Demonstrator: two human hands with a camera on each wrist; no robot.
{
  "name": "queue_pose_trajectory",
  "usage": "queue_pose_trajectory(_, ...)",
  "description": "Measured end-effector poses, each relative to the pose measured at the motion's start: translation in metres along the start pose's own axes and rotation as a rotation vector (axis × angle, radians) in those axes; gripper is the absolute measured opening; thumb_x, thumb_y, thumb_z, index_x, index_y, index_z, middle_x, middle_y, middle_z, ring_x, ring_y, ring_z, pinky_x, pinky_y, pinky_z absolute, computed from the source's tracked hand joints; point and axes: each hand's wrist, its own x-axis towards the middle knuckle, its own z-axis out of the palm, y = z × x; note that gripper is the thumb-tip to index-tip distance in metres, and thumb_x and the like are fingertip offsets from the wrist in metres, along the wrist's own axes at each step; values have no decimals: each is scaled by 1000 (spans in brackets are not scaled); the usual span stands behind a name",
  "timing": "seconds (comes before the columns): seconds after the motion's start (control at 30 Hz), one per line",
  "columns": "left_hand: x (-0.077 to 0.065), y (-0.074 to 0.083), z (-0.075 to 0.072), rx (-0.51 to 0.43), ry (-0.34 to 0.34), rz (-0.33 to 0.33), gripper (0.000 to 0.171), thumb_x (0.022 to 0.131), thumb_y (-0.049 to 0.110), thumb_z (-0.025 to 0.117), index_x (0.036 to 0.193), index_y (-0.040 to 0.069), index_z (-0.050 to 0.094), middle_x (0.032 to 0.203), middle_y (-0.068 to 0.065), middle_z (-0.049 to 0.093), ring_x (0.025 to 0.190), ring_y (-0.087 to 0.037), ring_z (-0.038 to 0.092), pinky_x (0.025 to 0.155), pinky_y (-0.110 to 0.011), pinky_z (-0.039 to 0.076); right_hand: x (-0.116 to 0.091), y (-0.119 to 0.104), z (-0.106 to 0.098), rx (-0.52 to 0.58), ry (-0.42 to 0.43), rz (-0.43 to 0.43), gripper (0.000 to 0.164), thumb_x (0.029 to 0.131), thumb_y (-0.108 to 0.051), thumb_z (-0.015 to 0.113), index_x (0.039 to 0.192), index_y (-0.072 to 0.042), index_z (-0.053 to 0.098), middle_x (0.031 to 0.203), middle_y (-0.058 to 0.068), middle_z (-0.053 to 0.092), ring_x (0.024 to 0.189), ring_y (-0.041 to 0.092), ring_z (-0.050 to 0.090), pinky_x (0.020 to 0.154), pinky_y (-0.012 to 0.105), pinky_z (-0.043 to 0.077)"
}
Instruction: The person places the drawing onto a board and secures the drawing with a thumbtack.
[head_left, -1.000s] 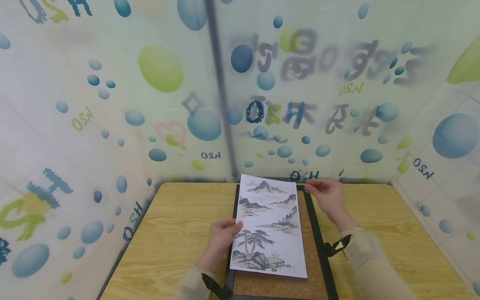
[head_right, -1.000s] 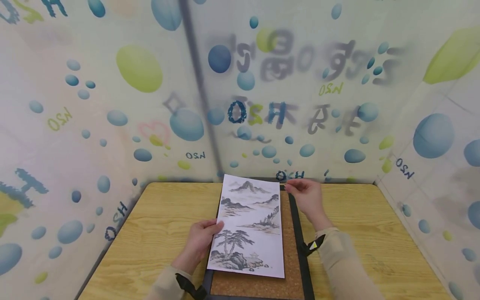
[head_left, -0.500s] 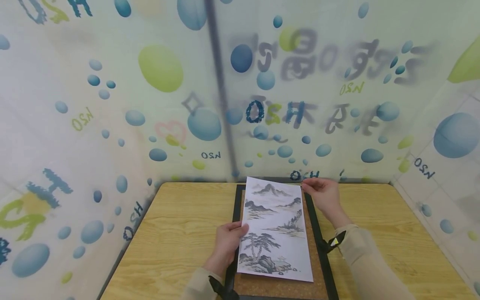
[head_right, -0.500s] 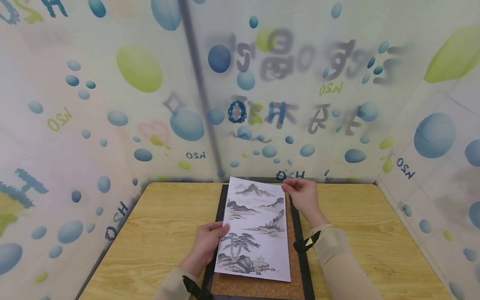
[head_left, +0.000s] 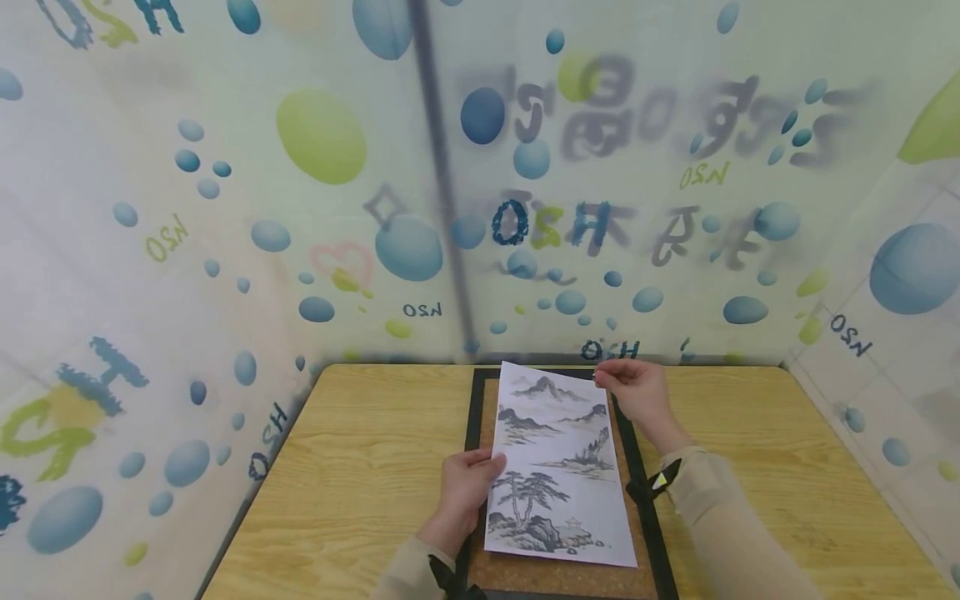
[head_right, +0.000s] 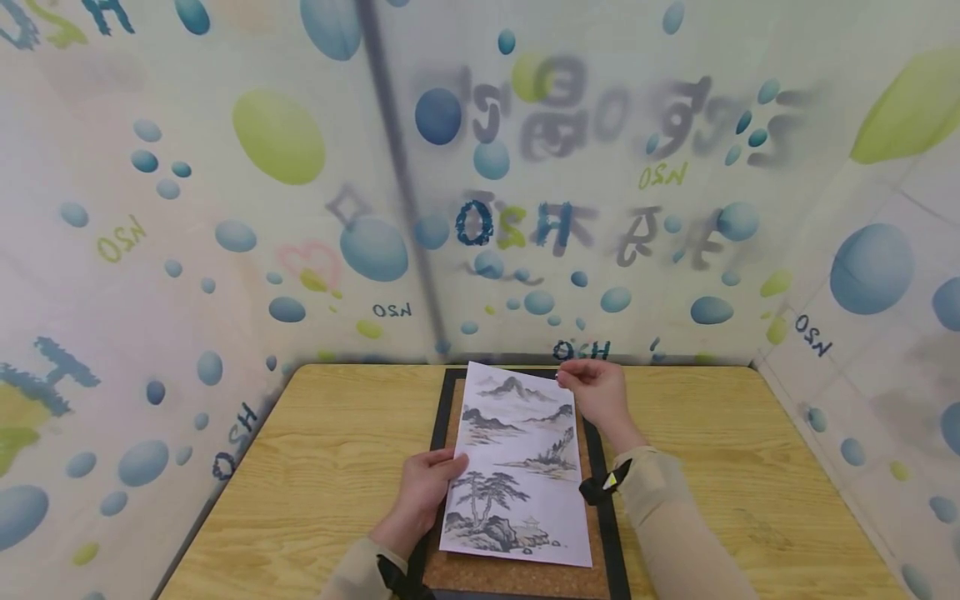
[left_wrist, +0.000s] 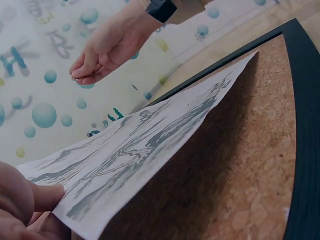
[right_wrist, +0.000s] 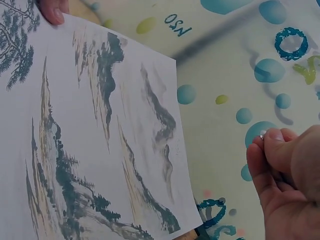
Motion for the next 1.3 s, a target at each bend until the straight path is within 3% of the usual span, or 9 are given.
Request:
queue_pose_trajectory(0.27, 2, -4, 2, 18, 20, -15, 31, 94, 5, 80, 119, -13, 71, 100, -19, 77, 87, -24, 75, 74, -36, 62, 5, 4, 11, 62, -33, 44, 16, 96, 6, 74, 111, 13, 74, 100, 18, 77, 80, 13, 75, 85, 40, 62)
queue_pose_trajectory(0.53, 2, -4, 1, 38, 21, -5, 32, 94, 7, 81, 118, -12, 72, 100, -19, 77, 87, -24, 75, 75, -37, 62, 10, 12, 22, 107, -42, 79, 22, 95, 7, 75, 115, 16, 71, 100, 17, 77, 81, 12, 75, 83, 35, 62)
queue_pose_trajectory(0.67, 3, -3, 1, 45, 19, -5, 34, 94, 8, 81, 119, -13, 71, 100, -18, 77, 88, -25, 75, 75, -37, 62, 14, 17, 28, 156, -41, 127, 23, 95, 8, 74, 117, 16, 70, 100, 15, 76, 82, 13, 74, 89, 43, 61)
queue_pose_trajectory(0.93, 1, 0, 1, 59, 23, -26, 36, 94, 10, 82, 119, -12, 70, 100, -16, 77, 88, -24, 75, 76, -38, 62, 21, 25, 35, 179, -55, 238, 31, 97, 5, 73, 125, 16, 67, 101, 13, 76, 84, 14, 74, 95, 46, 58)
queue_pose_trajectory(1.17, 3, -2, 0, 52, 4, -21, 37, 93, 10, 83, 119, -13, 70, 98, -16, 77, 87, -24, 75, 75, -37, 61, 25, 29, 42, 198, -77, 312, 36, 98, 4, 73, 132, 13, 65, 111, 18, 74, 89, 16, 75, 94, 41, 59)
queue_pose_trajectory(1.3, 4, -4, 0, 51, -2, -33, 35, 93, 10, 83, 117, -12, 71, 96, -13, 77, 85, -22, 74, 73, -36, 61, 29, 33, 46, 235, -80, 335, 37, 96, 7, 73, 131, 16, 63, 108, 17, 74, 86, 15, 75, 90, 37, 60)
